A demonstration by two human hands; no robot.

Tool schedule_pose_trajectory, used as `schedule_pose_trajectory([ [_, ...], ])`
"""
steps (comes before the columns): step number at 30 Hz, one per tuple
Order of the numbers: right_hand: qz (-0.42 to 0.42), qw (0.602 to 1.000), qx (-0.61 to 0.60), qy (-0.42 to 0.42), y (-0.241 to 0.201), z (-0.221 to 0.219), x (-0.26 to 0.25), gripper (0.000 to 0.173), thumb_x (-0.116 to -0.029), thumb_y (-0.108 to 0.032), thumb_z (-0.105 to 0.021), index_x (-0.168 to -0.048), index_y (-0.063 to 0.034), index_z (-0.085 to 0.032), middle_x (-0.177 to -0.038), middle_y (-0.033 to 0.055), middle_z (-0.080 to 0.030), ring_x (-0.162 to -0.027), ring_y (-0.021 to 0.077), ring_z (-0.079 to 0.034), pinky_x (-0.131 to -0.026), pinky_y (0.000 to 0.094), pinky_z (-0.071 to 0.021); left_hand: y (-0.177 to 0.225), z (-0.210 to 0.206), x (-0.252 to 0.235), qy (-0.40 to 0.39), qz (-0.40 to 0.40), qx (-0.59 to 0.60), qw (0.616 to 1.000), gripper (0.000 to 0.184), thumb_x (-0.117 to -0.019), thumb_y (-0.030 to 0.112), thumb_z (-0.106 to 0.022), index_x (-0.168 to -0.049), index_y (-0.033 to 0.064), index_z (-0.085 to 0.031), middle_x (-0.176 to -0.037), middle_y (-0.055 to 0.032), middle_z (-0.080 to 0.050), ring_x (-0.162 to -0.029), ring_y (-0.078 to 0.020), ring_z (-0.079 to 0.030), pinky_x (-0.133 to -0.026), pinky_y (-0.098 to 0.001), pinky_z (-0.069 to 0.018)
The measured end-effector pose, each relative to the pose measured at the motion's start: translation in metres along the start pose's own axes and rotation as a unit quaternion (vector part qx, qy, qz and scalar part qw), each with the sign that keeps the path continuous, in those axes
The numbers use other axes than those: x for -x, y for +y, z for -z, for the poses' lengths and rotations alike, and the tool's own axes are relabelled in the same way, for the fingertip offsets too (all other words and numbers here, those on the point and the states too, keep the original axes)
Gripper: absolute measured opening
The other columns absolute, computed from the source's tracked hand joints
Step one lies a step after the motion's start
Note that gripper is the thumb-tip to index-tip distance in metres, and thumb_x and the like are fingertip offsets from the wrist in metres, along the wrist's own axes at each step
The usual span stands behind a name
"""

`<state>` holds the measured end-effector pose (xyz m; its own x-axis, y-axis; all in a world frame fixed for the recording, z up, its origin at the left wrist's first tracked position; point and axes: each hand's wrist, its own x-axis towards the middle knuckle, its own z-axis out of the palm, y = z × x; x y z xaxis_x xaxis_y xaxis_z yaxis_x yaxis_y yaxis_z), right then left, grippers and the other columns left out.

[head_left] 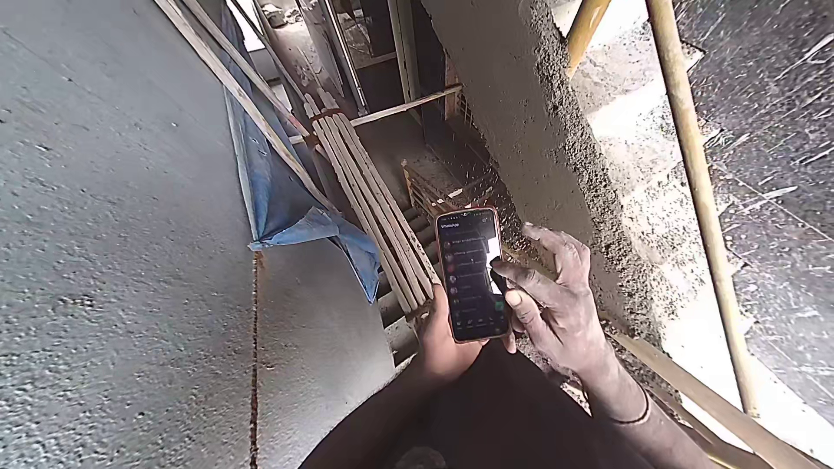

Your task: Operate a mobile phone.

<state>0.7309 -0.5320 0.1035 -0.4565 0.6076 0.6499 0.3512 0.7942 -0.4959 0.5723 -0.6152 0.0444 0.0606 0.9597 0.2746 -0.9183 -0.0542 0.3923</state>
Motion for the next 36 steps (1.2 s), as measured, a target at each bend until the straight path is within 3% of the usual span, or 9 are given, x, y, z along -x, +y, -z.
schedule_pose_trajectory([
  [24, -0.001, 1.0, -0.011, 0.007, 0.009, -0.0077, -0.0091, 0.043, -0.105, -0.054, -0.043, -0.115, -0.0297, -0.077, -0.147, 0.0136, -0.053, -0.144, 0.0282, -0.037, -0.116, 0.0512, -0.0275, 0.0045, 0.0056, -0.0058, -0.016, 0.013, -0.017, 1.0, 0.069, -0.0997, 0.07, -0.036, -0.141, 0.017, -0.055, -0.123, -0.017, -0.066, -0.101, -0.0295, -0.069, -0.079, -0.0444, -0.059],
  [36, -0.01, 0.997, -0.07, 0.032, 0.0102, -0.0067, -0.0067, 0.042, -0.1054, -0.052, -0.045, -0.114, -0.0259, -0.077, -0.143, 0.0104, -0.055, -0.14, 0.0251, -0.041, -0.115, 0.0458, -0.0347, 0.0078, 0.0084, -0.0074, -0.034, 0.019, -0.011, 0.999, 0.072, -0.099, 0.07, -0.037, -0.143, 0.0149, -0.053, -0.127, -0.0224, -0.063, -0.103, -0.0343, -0.068, -0.079, -0.0452, -0.0589],
])
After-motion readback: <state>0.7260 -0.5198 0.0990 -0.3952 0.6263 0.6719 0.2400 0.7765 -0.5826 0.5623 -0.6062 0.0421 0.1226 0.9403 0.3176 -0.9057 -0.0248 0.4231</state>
